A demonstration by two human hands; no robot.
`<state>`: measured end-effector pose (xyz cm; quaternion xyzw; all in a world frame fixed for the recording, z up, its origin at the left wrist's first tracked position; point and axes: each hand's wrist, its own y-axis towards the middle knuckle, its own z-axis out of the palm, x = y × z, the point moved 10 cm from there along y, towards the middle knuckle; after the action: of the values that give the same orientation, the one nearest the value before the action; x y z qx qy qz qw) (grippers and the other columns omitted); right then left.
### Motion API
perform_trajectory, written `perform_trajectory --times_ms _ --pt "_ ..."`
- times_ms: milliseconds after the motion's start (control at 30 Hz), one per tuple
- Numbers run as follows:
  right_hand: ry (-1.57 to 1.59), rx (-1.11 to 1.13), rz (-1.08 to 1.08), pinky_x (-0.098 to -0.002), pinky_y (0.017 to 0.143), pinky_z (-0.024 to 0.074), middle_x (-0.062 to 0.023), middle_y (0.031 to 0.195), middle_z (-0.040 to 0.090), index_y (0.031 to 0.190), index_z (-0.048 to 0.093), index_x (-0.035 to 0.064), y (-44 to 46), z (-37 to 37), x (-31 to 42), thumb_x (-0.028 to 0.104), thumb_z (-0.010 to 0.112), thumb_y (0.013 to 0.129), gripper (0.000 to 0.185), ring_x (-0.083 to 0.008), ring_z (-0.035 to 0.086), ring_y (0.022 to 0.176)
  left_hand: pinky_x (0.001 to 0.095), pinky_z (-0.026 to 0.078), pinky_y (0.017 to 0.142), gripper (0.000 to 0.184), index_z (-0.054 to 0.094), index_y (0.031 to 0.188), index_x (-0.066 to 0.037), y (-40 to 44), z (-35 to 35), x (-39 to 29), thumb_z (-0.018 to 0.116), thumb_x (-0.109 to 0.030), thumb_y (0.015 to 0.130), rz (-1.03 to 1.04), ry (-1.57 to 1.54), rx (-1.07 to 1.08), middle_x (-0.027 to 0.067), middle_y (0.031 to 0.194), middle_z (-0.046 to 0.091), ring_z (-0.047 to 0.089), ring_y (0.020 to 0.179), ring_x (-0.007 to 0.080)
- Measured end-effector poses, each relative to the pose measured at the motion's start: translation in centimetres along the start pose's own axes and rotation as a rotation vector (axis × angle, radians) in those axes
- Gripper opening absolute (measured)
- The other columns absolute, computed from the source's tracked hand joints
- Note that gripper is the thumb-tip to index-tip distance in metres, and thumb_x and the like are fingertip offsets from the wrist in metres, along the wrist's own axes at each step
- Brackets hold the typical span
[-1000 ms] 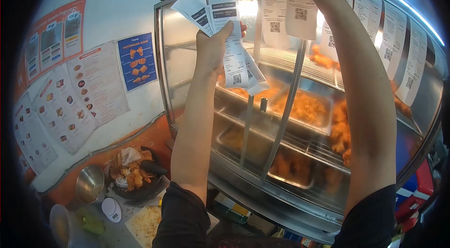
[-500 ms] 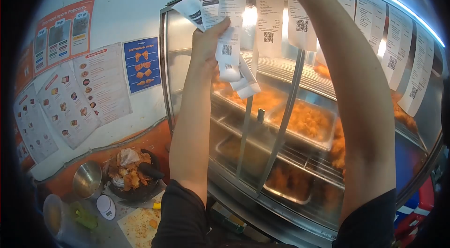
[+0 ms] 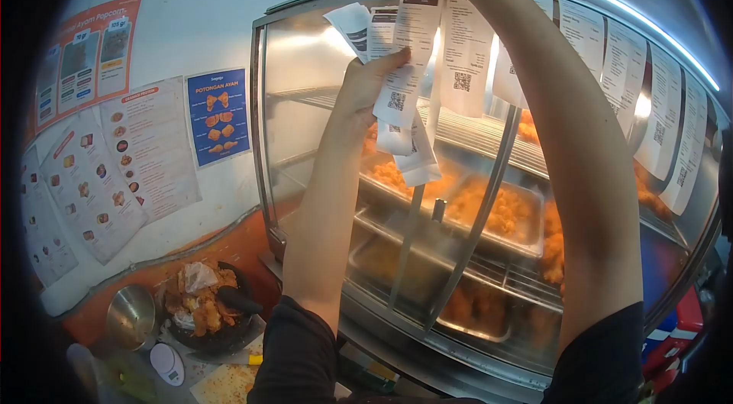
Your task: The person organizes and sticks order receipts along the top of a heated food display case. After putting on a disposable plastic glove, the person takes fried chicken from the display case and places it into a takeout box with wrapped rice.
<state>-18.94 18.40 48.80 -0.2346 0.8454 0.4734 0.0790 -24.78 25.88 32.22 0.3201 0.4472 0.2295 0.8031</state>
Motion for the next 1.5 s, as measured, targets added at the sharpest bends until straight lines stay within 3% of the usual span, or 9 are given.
perform_trajectory --times_ms 367,433,467,600,667,767,1200,1367,1500 --pt "-0.123 -0.071 0.071 -0.0375 0.077 0.0473 -0.0188 0.094 0.062 0.09 0.066 0.0012 0.4 0.1 -1.1 0.022 0.055 0.074 0.028 -0.0337 0.061 0.088 0.0266 0.052 0.061 0.024 0.057 0.096 0.001 -0.1 0.2 0.3 0.065 -0.011 0.077 0.053 -0.037 0.008 0.0086 0.086 0.061 0.061 0.07 0.0157" --pt "-0.233 -0.048 0.056 -0.0407 0.088 0.0405 -0.0188 0.101 0.06 0.094 0.064 0.0005 0.0 -0.3 -0.4 0.03 0.05 0.081 0.035 -0.0337 0.057 0.098 0.0269 0.052 0.061 0.024 0.057 0.096 0.002 -0.3 0.0 0.5 0.065 -0.011 0.077 0.044 -0.035 -0.016 0.0093 0.086 0.061 0.061 0.071 0.0162" --pt "-0.202 0.031 0.071 -0.0447 0.1 0.027 -0.0192 0.109 0.057 0.1 0.062 -0.0001 -0.2 -0.2 -0.5 0.034 0.043 0.086 0.041 -0.0329 0.051 0.108 0.0273 0.053 0.061 0.024 0.057 0.096 0.002 -0.4 0.1 0.4 0.065 -0.01 0.077 0.056 -0.034 -0.015 0.0098 0.086 0.061 0.061 0.071 0.0166" --pt "-0.12 0.04 0.033 -0.0471 0.104 0.0162 -0.0197 0.119 0.051 0.108 0.058 -0.0004 -1.9 -1.0 0.1 0.032 0.042 0.086 0.042 -0.0333 0.04 0.12 0.0282 0.053 0.06 0.025 0.056 0.096 0.003 -0.5 0.5 0.5 0.065 -0.01 0.076 0.058 -0.033 0.011 0.0108 0.087 0.061 0.061 0.071 0.0173" --pt "-0.246 -0.036 0.045 -0.0475 0.106 0.009 -0.0206 0.128 0.043 0.114 0.054 -0.0002 -1.8 -1.1 -0.3 0.032 0.041 0.087 0.044 -0.0346 0.025 0.129 0.0288 0.053 0.06 0.025 0.056 0.096 0.003 -0.6 0.6 0.6 0.065 -0.01 0.076 0.052 -0.008 -0.008 0.0111 0.087 0.061 0.061 0.072 0.0177" --pt "-0.184 0.072 0.113 -0.0476 0.107 0.0067 -0.0216 0.132 0.037 0.118 0.051 -0.0006 -0.8 -0.6 -0.8 0.032 0.04 0.087 0.046 -0.0362 0.015 0.132 0.0299 0.053 0.061 0.026 0.056 0.096 0.003 -0.7 0.6 0.4 0.066 -0.01 0.076 0.052 0.021 -0.034 0.0119 0.088 0.061 0.062 0.072 0.0185" --pt "-0.158 0.059 0.153 -0.047 0.107 0.0041 -0.0205 0.133 0.036 0.118 0.05 -0.0011 -0.7 0.1 -1.1 0.037 0.037 0.088 0.05 -0.0379 0.013 0.131 0.0303 0.051 0.061 0.027 0.057 0.093 0.003 -0.7 0.1 0.5 0.068 -0.012 0.073 0.048 0.006 -0.046 0.0109 0.085 0.061 0.061 0.07 0.0179" --pt "-0.202 0.275 0.116 -0.047 0.106 0.0044 -0.0229 0.131 0.037 0.125 0.042 -0.0017 -2.8 -0.1 0.2 0.038 0.034 0.09 0.053 -0.0393 0.018 0.13 0.0296 0.052 0.064 0.025 0.056 0.092 0.004 -0.2 -3.3 0.6 0.065 -0.012 0.075 0.042 0.019 -0.136 0.0121 0.084 0.061 0.061 0.07 0.0184" --pt "-0.162 0.073 0.201 -0.0483 0.105 0.0073 -0.0249 0.13 0.038 0.127 0.038 -0.0024 0.0 -0.4 -1.5 0.038 0.037 0.088 0.056 -0.0406 0.024 0.126 0.03 0.052 0.069 0.019 0.056 0.092 0.005 -0.1 -4.0 -1.7 0.059 -0.009 0.079 0.16 -0.036 -0.068 0.0143 0.086 0.062 0.063 0.077 0.0211"
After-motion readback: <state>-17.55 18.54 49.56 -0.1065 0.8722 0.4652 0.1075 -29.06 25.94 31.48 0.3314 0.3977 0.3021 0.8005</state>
